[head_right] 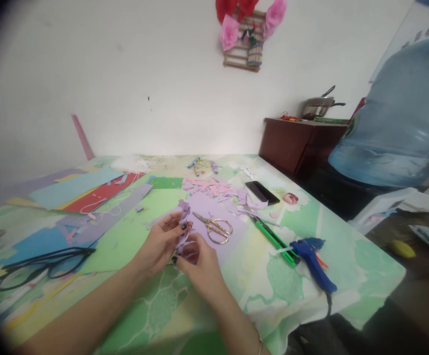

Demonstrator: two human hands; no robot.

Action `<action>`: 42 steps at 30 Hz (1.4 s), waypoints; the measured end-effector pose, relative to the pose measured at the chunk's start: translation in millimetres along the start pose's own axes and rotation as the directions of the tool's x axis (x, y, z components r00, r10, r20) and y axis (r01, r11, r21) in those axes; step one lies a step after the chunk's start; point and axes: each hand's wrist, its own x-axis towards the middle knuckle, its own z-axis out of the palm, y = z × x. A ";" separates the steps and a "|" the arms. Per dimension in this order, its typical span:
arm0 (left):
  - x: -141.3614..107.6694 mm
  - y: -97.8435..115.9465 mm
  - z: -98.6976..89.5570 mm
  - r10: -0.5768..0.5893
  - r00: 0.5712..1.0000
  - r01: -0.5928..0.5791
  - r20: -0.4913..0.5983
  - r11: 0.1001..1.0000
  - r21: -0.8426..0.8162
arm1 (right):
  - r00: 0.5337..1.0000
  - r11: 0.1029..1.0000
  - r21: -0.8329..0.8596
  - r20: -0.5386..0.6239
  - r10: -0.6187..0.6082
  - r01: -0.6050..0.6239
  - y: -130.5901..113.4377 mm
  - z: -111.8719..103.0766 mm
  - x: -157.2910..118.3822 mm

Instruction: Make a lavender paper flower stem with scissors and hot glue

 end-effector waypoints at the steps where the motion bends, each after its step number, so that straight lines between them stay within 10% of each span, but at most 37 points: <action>1: -0.2 -0.9 -0.3 0.013 1.000 -0.013 0.012 1.000 0.024 | 1.000 1.000 -0.004 0.002 -0.011 0.011 -0.2 0.3 0.0; 14: 3.6 11.3 -10.3 0.184 0.973 -0.225 0.141 0.896 0.383 | 0.999 0.981 0.192 0.038 0.011 -0.018 -3.4 -1.2 0.6; 17: 14.4 25.9 -19.9 0.252 0.964 -0.225 0.079 0.630 0.743 | 1.000 0.983 0.183 0.021 0.012 -0.016 -2.8 -2.0 0.6; 24: 48.6 66.3 -79.4 0.383 0.915 0.046 -0.127 0.214 0.976 | 0.998 0.987 0.158 -0.059 0.038 -0.028 -2.5 -5.4 2.2; 32: 57.2 68.0 -114.9 0.240 0.949 0.214 -0.204 -0.016 0.977 | 0.997 0.986 0.162 -0.057 0.049 -0.039 -1.4 -6.2 1.2; 42: 63.7 59.9 -120.1 0.095 0.981 0.178 -0.170 -0.083 0.981 | 0.998 0.984 0.169 -0.027 0.058 -0.053 -0.2 -6.7 0.3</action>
